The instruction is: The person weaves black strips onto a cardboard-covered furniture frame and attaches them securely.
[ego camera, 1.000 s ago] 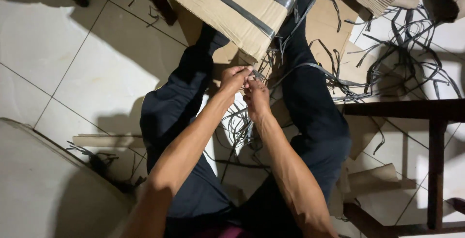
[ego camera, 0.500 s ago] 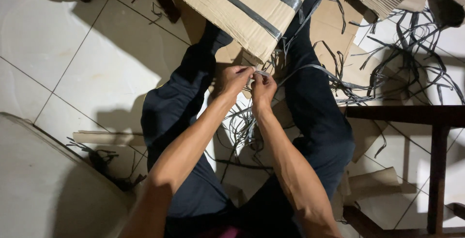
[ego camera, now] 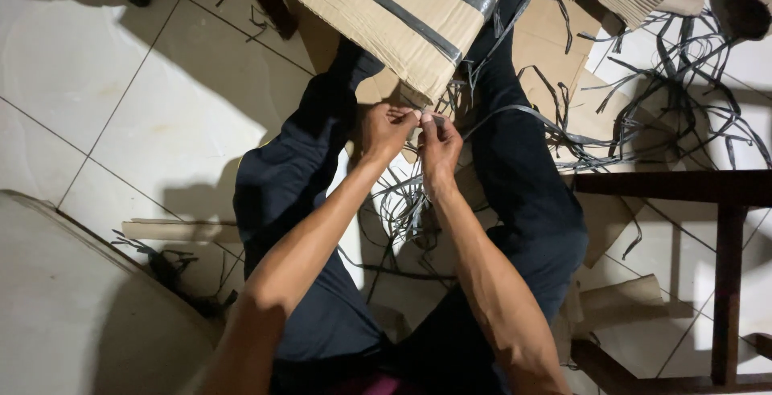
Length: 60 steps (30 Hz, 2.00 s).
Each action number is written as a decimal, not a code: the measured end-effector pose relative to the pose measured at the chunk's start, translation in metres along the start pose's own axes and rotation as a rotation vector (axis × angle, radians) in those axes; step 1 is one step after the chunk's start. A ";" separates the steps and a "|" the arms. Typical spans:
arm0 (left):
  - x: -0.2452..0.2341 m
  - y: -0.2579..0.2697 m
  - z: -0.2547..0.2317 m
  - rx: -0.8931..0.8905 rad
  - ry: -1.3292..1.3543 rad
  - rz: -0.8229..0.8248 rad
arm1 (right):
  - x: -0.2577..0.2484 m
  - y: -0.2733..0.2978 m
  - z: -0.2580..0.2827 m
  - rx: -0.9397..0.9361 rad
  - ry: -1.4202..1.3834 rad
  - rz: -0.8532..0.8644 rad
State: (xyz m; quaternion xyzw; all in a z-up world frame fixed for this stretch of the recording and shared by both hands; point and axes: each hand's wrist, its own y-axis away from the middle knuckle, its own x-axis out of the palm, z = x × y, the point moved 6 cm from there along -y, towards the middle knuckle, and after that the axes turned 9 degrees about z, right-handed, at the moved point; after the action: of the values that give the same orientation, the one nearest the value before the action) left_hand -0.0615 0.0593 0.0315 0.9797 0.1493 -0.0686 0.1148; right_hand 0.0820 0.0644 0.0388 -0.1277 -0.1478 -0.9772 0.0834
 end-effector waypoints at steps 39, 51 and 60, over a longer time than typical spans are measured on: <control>-0.002 0.156 0.258 -0.094 -0.553 0.123 | -0.059 0.126 -0.144 -0.224 1.167 0.139; -0.004 0.161 0.305 -0.159 -0.575 -0.075 | -0.017 0.184 -0.142 0.326 1.027 0.353; 0.011 0.162 0.306 -0.250 -0.439 0.088 | -0.049 0.172 -0.146 -0.057 0.740 -0.052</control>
State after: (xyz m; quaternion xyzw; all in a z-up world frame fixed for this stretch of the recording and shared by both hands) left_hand -0.0315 -0.1628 -0.2328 0.9251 0.0852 -0.2558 0.2674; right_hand 0.1307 -0.1368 -0.0634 0.2356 -0.0834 -0.9628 0.1026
